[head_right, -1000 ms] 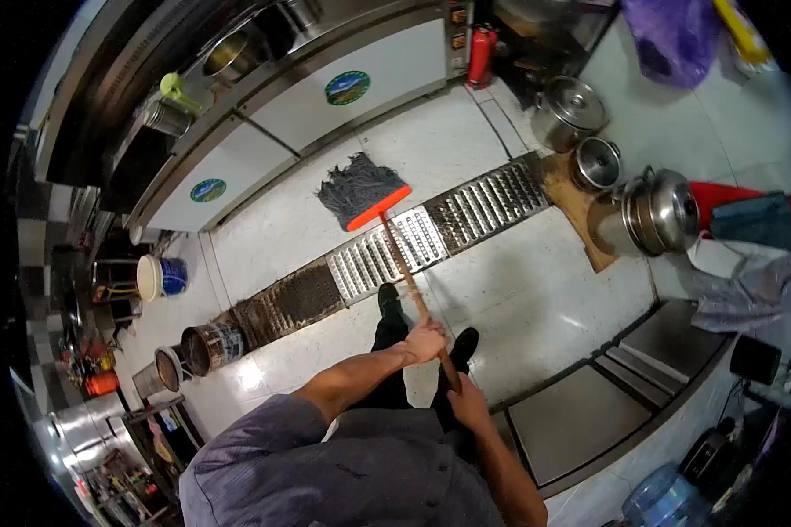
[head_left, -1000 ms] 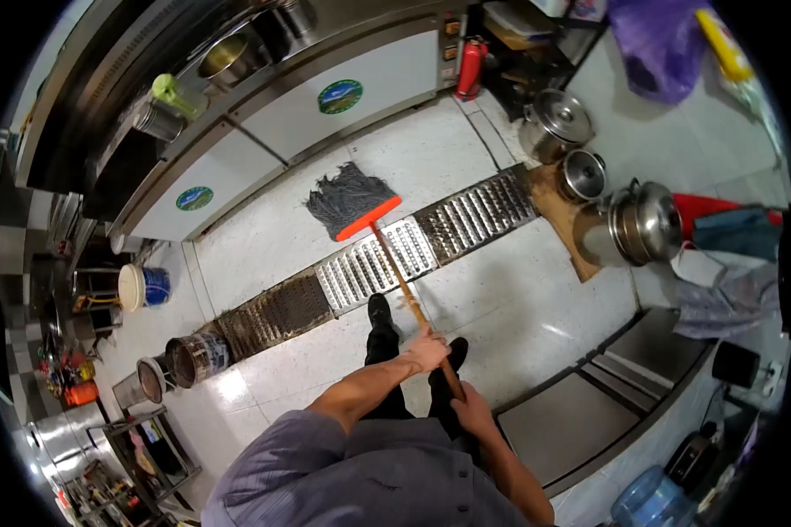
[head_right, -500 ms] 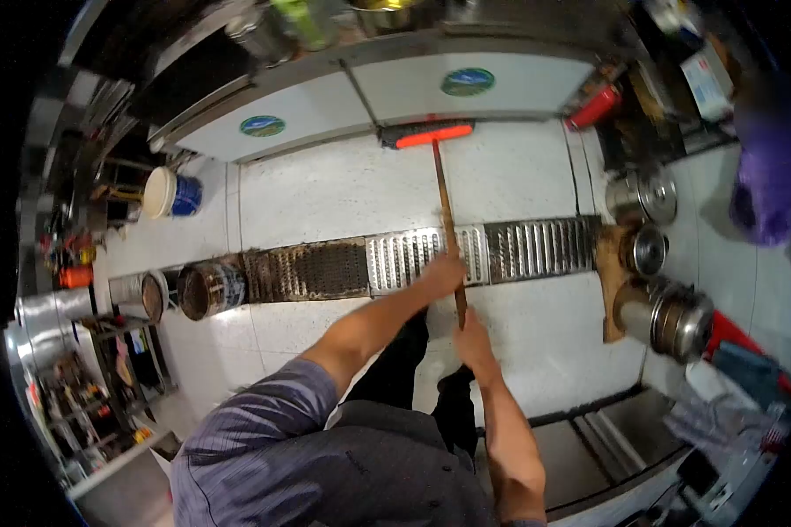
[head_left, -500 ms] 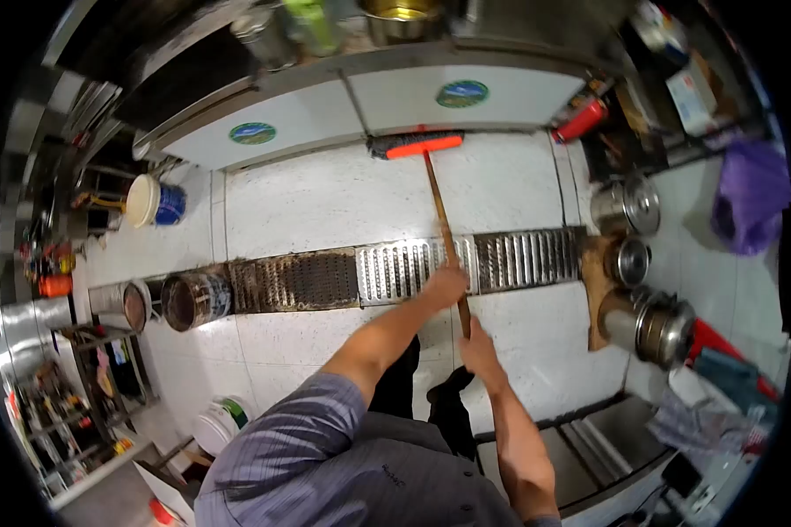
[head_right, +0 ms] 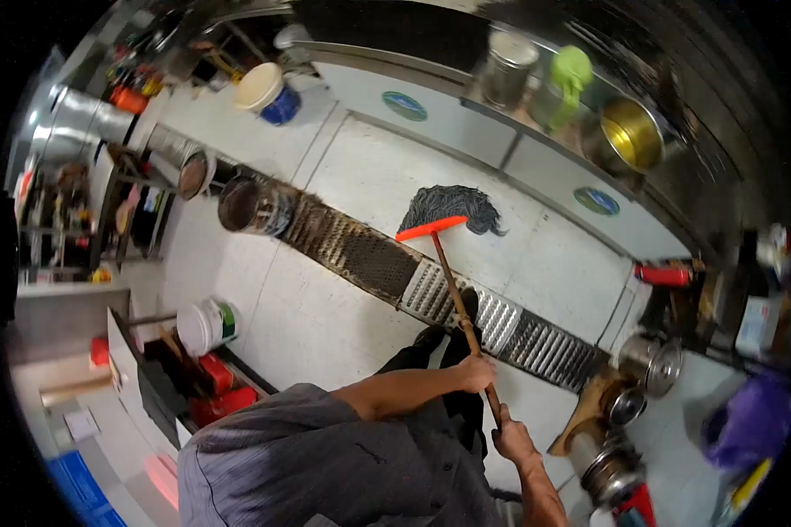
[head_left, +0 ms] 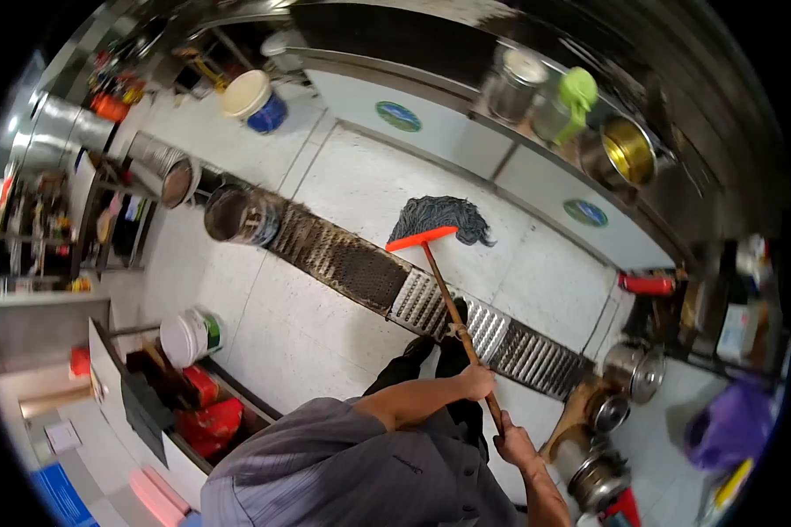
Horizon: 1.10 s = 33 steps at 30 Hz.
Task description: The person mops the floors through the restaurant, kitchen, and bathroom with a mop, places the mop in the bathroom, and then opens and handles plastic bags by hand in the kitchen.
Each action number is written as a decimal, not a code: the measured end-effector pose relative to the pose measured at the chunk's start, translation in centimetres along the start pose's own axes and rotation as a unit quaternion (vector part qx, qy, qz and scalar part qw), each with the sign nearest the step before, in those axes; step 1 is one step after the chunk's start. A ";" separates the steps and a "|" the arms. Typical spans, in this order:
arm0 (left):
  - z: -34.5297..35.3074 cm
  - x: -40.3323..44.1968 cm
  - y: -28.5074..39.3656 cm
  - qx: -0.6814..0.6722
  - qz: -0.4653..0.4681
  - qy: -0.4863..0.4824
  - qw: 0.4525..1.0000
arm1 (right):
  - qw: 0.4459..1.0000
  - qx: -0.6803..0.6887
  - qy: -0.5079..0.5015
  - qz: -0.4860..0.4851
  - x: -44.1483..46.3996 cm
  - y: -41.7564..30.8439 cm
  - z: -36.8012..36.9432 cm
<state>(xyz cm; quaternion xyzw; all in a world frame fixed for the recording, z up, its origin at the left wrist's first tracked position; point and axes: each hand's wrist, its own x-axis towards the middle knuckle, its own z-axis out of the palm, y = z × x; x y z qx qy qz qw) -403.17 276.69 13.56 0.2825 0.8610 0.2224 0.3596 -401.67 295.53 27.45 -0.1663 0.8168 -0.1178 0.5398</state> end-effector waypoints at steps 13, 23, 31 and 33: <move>-14.7 -8.8 -22.7 -0.257 -0.401 0.409 0.778 | 0.948 -0.187 0.056 -0.251 34.9 -22.0 -18.1; -4.4 -17.3 -21.6 -0.403 -0.536 0.384 0.634 | 0.984 -0.063 0.069 -0.150 31.1 -5.9 -17.3; -7.6 -17.3 -29.5 -0.510 -0.462 0.387 0.614 | 0.974 -0.169 0.036 -0.145 31.4 -16.6 -21.5; -8.3 -16.7 -32.5 -0.535 -0.424 0.400 0.612 | 0.973 -0.166 0.032 -0.158 33.3 -22.5 -20.9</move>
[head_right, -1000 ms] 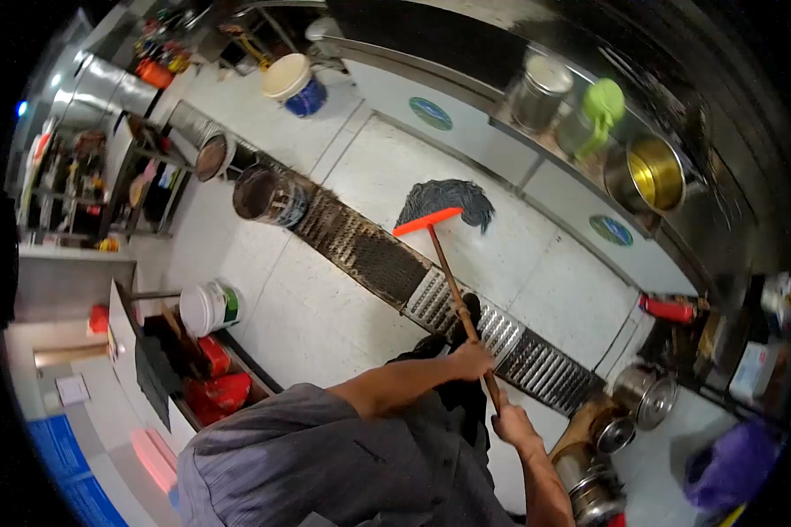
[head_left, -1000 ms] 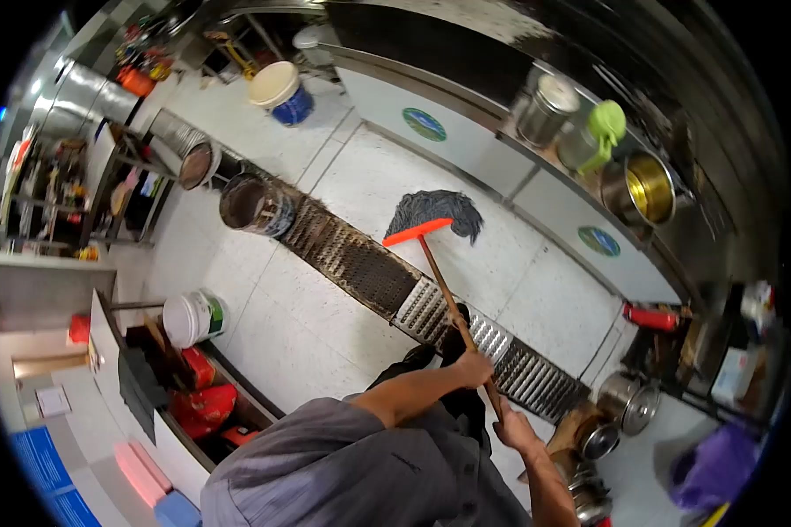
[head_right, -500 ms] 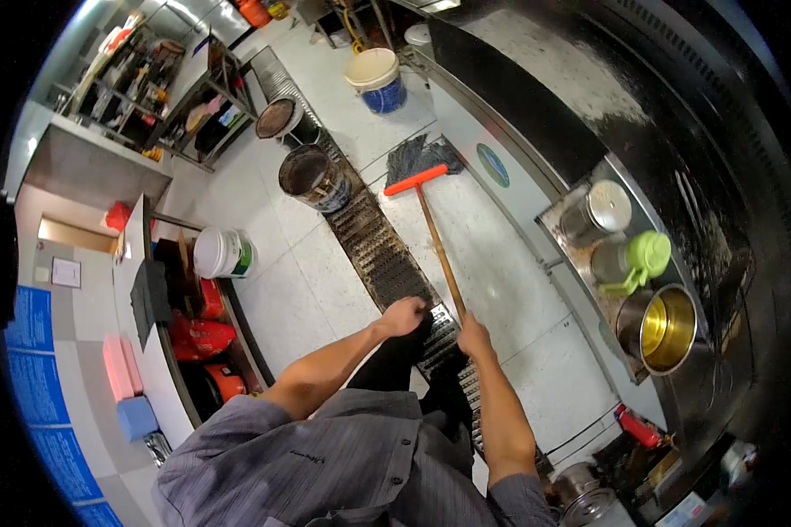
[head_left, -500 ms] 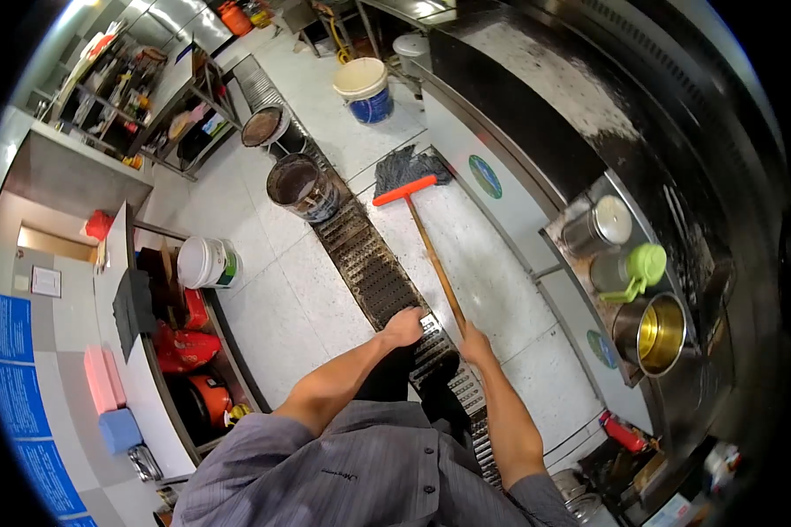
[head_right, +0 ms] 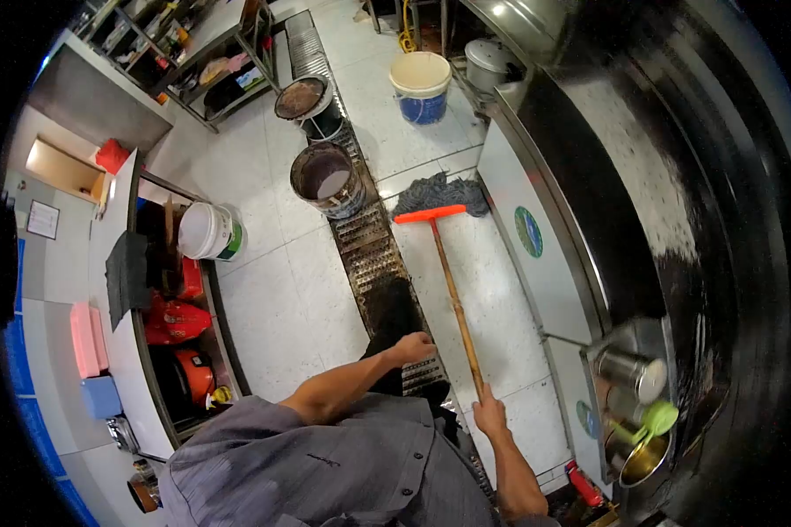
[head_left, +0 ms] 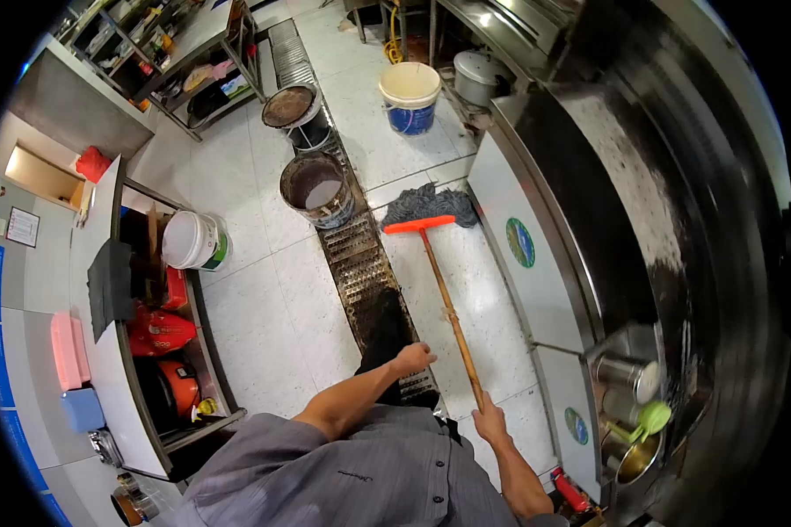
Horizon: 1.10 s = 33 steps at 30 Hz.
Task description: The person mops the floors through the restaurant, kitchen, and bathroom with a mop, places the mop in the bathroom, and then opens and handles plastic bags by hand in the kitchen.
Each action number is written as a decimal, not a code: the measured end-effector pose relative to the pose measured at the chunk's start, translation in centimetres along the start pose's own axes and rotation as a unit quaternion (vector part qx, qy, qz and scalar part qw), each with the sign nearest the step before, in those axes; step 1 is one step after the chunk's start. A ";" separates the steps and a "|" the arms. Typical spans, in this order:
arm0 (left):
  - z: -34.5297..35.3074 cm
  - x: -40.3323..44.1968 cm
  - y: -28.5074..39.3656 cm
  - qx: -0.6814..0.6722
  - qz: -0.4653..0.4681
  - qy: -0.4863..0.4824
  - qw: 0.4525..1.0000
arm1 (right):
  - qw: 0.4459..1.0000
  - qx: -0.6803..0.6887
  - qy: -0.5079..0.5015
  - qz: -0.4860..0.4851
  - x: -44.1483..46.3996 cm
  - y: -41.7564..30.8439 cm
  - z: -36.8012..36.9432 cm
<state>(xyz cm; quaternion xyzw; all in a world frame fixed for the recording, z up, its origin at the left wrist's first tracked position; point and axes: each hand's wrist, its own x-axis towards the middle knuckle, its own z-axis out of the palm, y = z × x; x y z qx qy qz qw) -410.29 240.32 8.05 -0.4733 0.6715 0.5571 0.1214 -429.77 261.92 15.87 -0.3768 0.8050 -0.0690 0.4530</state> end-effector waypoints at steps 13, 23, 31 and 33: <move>-23.9 7.0 6.3 -0.544 -0.056 -0.019 0.837 | 0.980 0.130 -0.030 -0.146 25.8 -32.6 -1.0; -41.0 9.1 6.7 -0.569 0.016 0.044 0.821 | 0.915 0.355 -0.188 -0.037 30.0 -52.3 -7.4; -56.8 14.5 9.2 -0.552 -0.002 0.098 0.828 | 0.856 0.469 -0.218 -0.024 41.1 -65.4 -9.9; -61.7 15.9 9.7 -0.591 -0.014 0.095 0.801 | 0.847 0.479 -0.229 -0.035 45.2 -69.7 -10.0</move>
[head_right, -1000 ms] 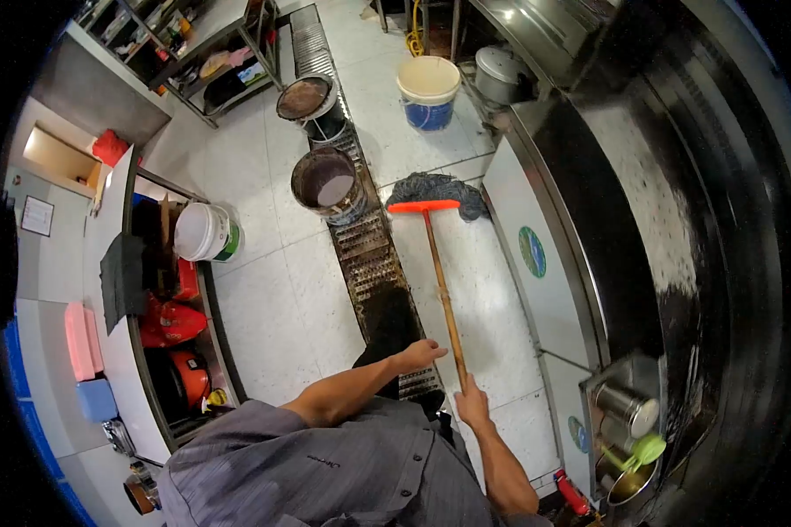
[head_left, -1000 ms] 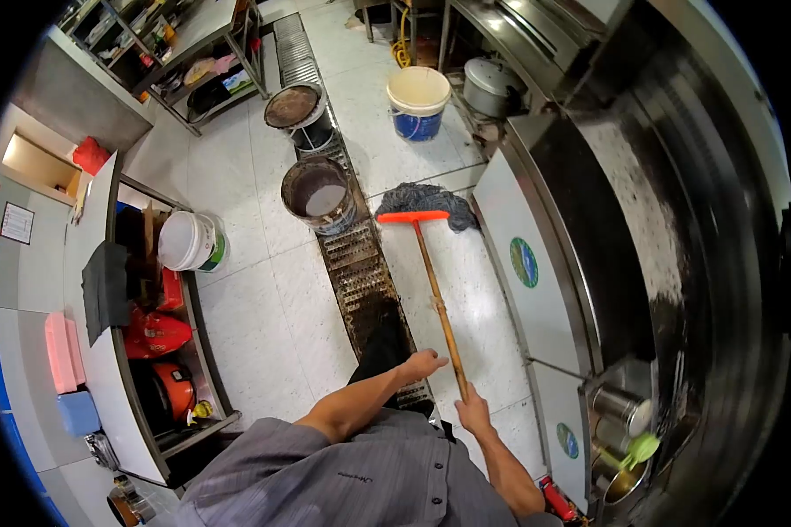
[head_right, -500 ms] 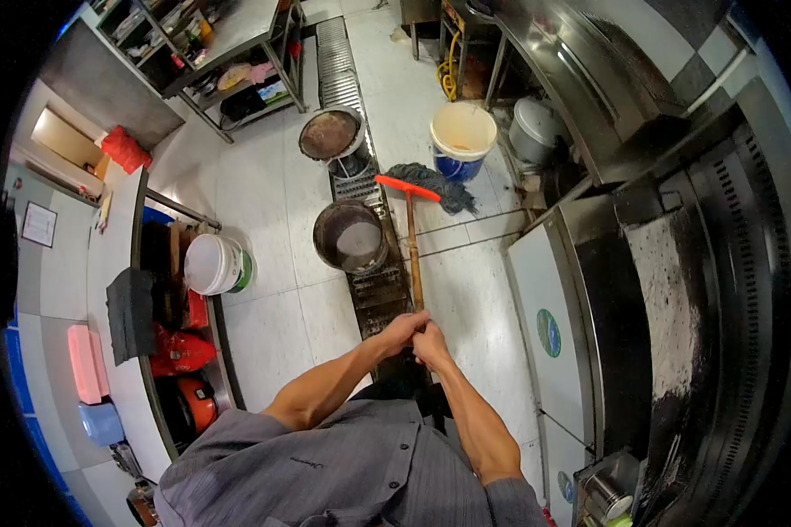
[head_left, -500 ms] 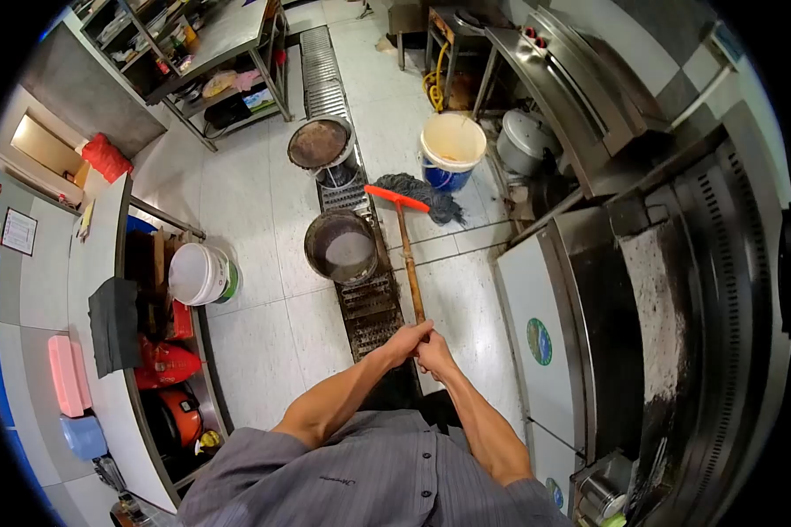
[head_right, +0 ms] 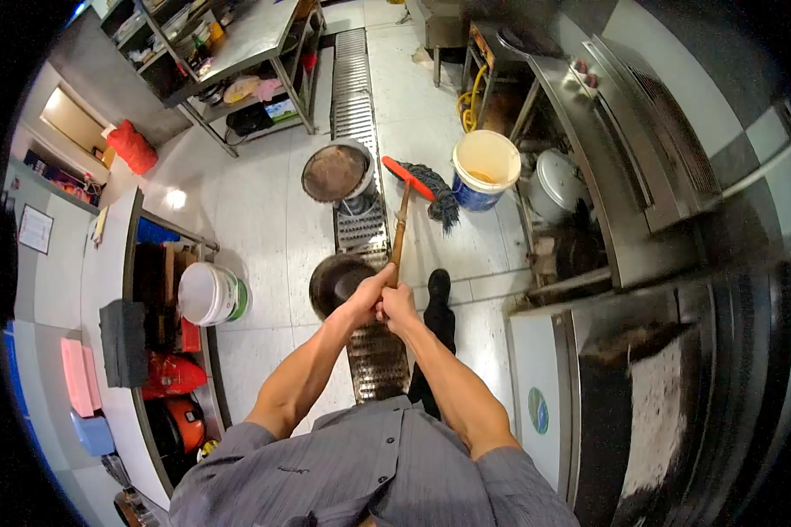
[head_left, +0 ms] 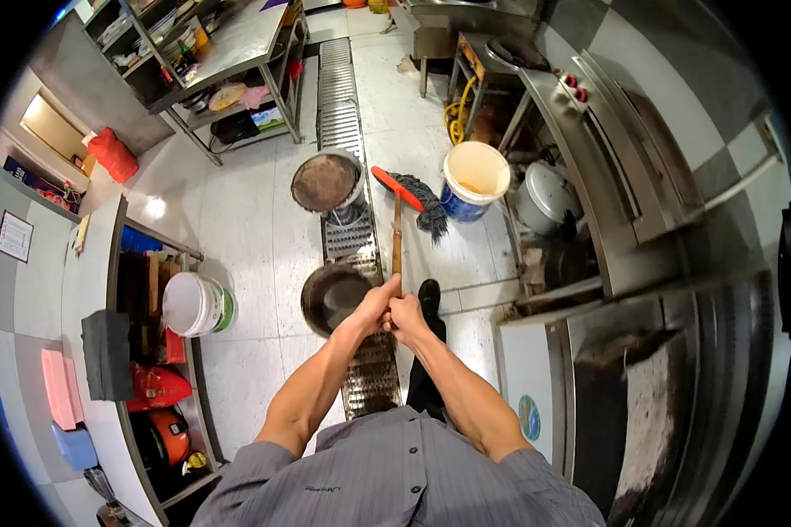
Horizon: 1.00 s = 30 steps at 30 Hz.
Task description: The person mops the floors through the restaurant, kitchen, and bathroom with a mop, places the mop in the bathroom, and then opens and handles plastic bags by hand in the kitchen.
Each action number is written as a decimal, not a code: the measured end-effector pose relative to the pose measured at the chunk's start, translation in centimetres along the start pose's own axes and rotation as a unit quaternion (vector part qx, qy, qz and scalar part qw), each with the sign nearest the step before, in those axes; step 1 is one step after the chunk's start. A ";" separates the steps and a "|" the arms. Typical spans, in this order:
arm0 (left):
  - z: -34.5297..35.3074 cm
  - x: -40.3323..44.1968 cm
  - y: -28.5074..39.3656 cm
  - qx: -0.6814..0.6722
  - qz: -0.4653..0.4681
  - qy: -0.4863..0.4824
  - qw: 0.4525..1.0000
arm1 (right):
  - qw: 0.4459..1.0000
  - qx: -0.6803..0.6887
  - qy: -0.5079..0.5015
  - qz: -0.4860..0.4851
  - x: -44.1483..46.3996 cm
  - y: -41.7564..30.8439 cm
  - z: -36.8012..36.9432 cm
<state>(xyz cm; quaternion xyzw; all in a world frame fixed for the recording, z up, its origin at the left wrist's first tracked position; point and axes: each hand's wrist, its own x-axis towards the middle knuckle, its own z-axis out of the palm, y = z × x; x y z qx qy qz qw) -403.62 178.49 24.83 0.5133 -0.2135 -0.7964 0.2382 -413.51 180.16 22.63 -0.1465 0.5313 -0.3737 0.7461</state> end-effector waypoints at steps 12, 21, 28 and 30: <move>0.2 19.3 13.9 -0.027 0.020 0.142 0.989 | 0.907 -0.400 0.128 0.005 31.2 -24.5 -5.0; 4.2 25.8 16.4 -0.114 -0.099 0.069 0.986 | 0.886 -0.443 0.107 -0.085 27.2 -23.0 -11.0; 6.8 29.2 21.8 -0.021 -0.161 -0.109 0.981 | 0.854 -0.512 0.032 -0.081 21.7 -26.1 -12.2; 5.7 33.0 23.2 -0.063 -0.187 -0.131 0.972 | 0.858 -0.513 0.028 -0.027 23.0 -31.5 -9.3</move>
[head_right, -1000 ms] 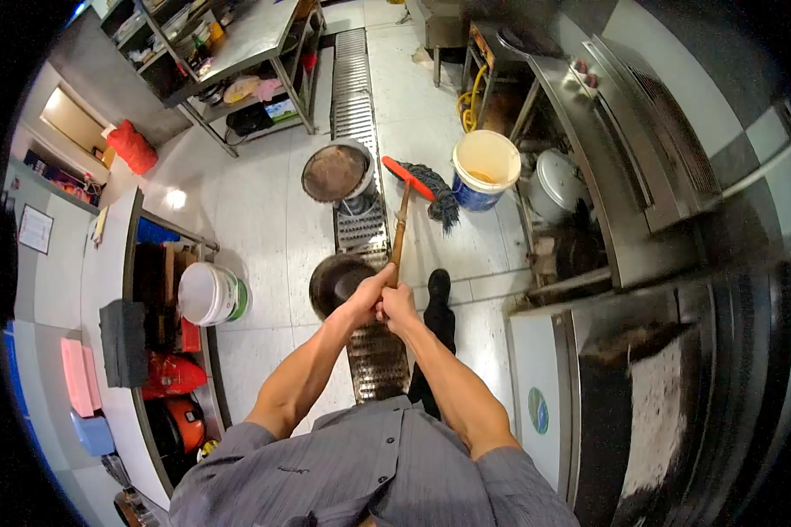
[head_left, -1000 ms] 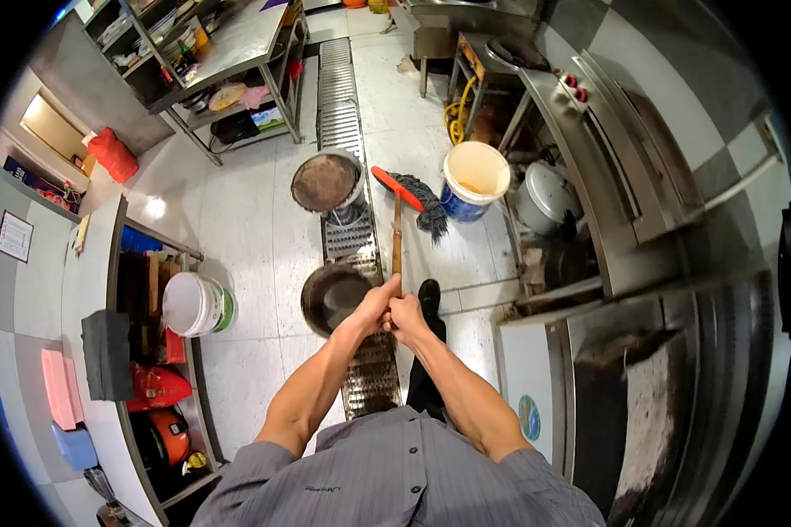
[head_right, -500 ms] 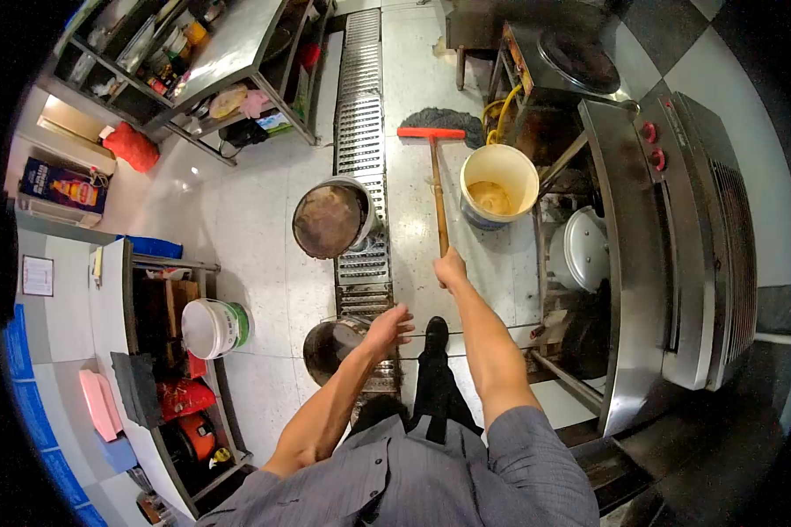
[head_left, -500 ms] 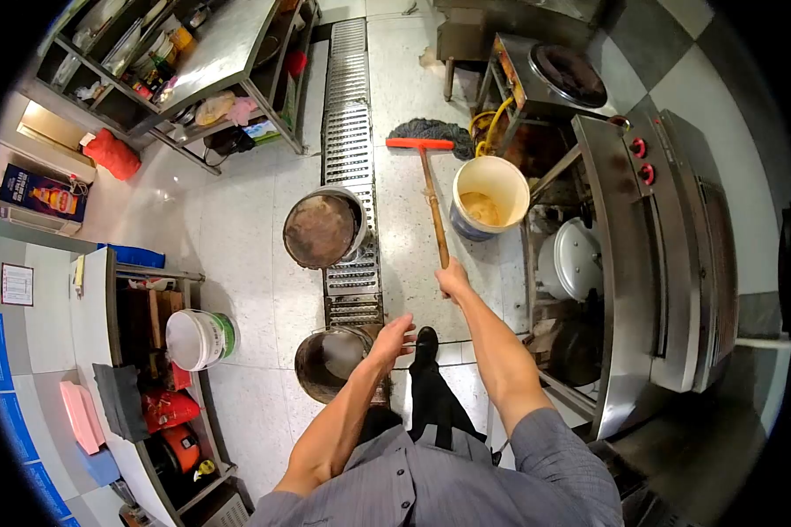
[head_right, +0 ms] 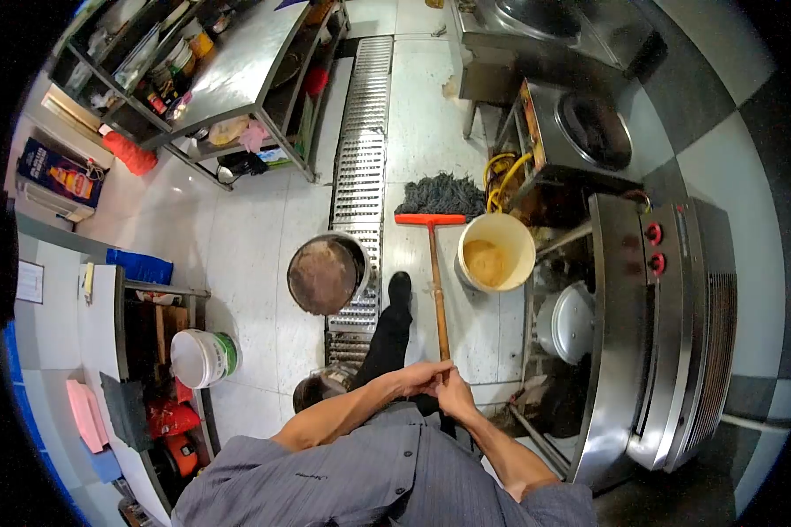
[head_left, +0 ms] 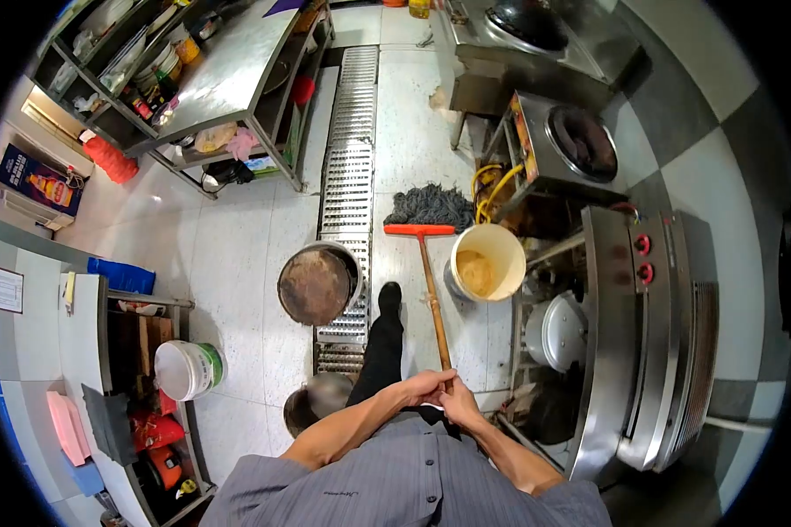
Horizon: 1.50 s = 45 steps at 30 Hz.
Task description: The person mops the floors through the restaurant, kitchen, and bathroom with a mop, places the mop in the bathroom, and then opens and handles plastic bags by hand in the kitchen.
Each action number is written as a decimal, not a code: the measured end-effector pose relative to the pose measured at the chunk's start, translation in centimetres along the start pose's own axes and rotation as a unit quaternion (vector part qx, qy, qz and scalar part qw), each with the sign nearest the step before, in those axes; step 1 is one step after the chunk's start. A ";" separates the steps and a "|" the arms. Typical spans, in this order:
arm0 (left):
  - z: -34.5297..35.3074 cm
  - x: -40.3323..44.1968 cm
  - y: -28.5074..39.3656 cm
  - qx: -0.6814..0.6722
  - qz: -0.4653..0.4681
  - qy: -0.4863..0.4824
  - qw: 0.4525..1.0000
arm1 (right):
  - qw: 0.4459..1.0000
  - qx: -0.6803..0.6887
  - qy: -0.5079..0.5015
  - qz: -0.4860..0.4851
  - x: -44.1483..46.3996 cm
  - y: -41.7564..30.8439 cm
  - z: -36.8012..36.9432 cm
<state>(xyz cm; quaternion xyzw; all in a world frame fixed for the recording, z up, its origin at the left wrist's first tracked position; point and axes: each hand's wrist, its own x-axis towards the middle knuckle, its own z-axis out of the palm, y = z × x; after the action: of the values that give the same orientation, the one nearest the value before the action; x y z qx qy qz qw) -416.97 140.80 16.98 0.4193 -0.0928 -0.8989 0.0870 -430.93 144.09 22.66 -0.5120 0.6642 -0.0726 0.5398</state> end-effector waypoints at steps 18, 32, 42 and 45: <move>-14.5 -1.1 43.5 -0.046 0.155 0.054 0.985 | 0.986 0.159 0.037 -0.046 36.5 -29.0 -6.8; -12.5 -3.7 56.0 -0.040 0.083 0.055 0.994 | 0.998 0.026 -0.018 0.051 43.0 -39.5 -13.4; -23.9 -0.9 72.8 -0.127 0.137 0.216 0.958 | 0.984 -0.115 0.116 -0.072 82.0 -49.7 -21.4; -24.8 -0.9 77.8 -0.130 0.119 0.239 0.955 | 0.995 -0.045 0.090 -0.013 88.6 -58.0 -27.4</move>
<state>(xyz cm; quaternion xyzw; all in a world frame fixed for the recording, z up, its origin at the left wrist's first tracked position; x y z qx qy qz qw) -391.20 63.43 20.62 0.5933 -0.0007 -0.7596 0.2665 -408.22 37.42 14.51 -0.5361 0.7056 -0.0955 0.4534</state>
